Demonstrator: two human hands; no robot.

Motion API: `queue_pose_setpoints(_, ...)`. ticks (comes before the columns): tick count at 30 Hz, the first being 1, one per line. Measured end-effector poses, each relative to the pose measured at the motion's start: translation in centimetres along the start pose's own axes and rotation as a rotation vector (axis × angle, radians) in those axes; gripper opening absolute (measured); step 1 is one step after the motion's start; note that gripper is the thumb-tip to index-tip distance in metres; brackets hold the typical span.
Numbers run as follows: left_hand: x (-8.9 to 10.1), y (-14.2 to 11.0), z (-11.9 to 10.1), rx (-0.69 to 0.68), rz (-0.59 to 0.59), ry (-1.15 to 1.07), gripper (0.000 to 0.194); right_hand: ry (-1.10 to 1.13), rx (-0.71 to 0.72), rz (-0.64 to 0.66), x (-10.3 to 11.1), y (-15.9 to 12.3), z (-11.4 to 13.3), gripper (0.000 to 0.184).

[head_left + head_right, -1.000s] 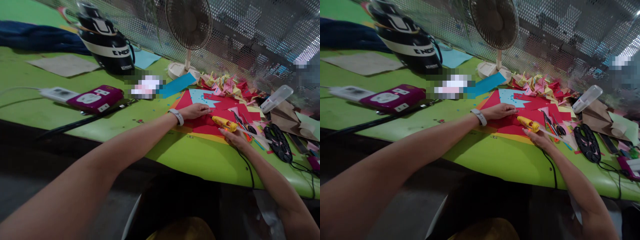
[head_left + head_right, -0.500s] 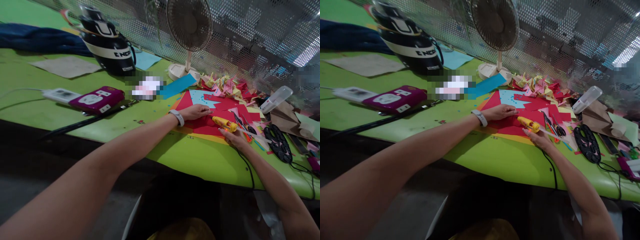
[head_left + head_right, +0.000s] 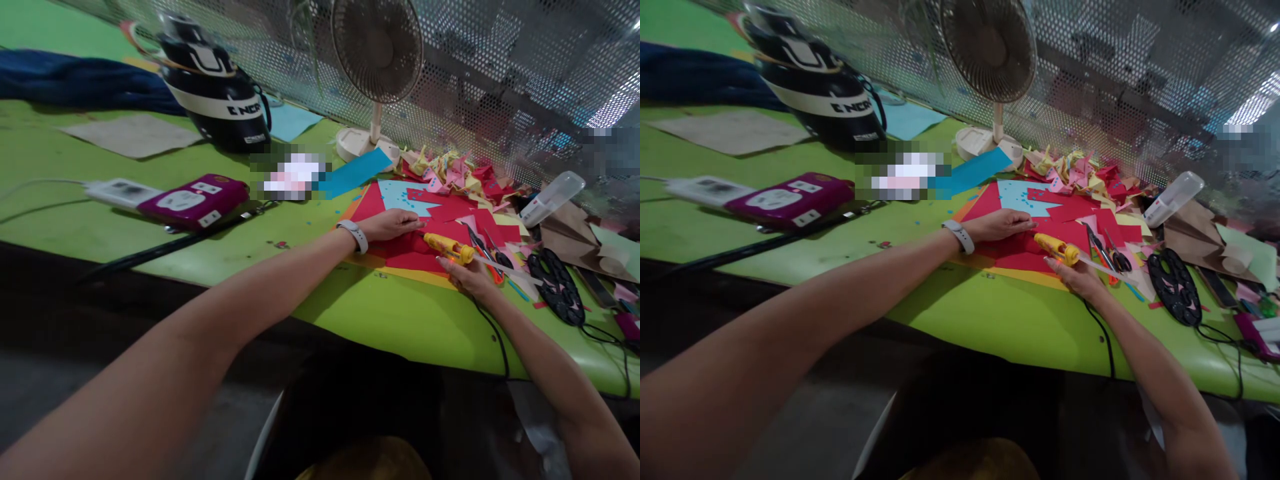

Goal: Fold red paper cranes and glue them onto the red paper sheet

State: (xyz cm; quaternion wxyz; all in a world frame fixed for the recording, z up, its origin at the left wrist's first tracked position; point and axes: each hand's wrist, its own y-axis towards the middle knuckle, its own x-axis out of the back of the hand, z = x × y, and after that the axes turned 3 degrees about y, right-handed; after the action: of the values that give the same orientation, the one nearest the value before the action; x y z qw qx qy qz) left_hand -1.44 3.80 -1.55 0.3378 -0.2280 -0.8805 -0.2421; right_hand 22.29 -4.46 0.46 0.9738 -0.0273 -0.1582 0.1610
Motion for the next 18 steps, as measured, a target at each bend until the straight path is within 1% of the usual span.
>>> queue_pose_setpoints(10, 0.09, -0.06, -0.2, 0.002, 0.008, -0.009, 0.035, 0.007, 0.001, -0.016, -0.1, 0.1, 0.01, 0.05)
queue_pose_setpoints(15, 0.06, -0.03, -0.12, -0.006, -0.002, -0.004, 0.034, -0.005, -0.001, -0.047, -0.22, 0.15, 0.06, 0.054)
queue_pose_setpoints(18, 0.05, -0.01, -0.12, -0.014, -0.005, -0.011, 0.034, 0.0, -0.003, -0.038, -0.25, 0.16, 0.17, 0.056)
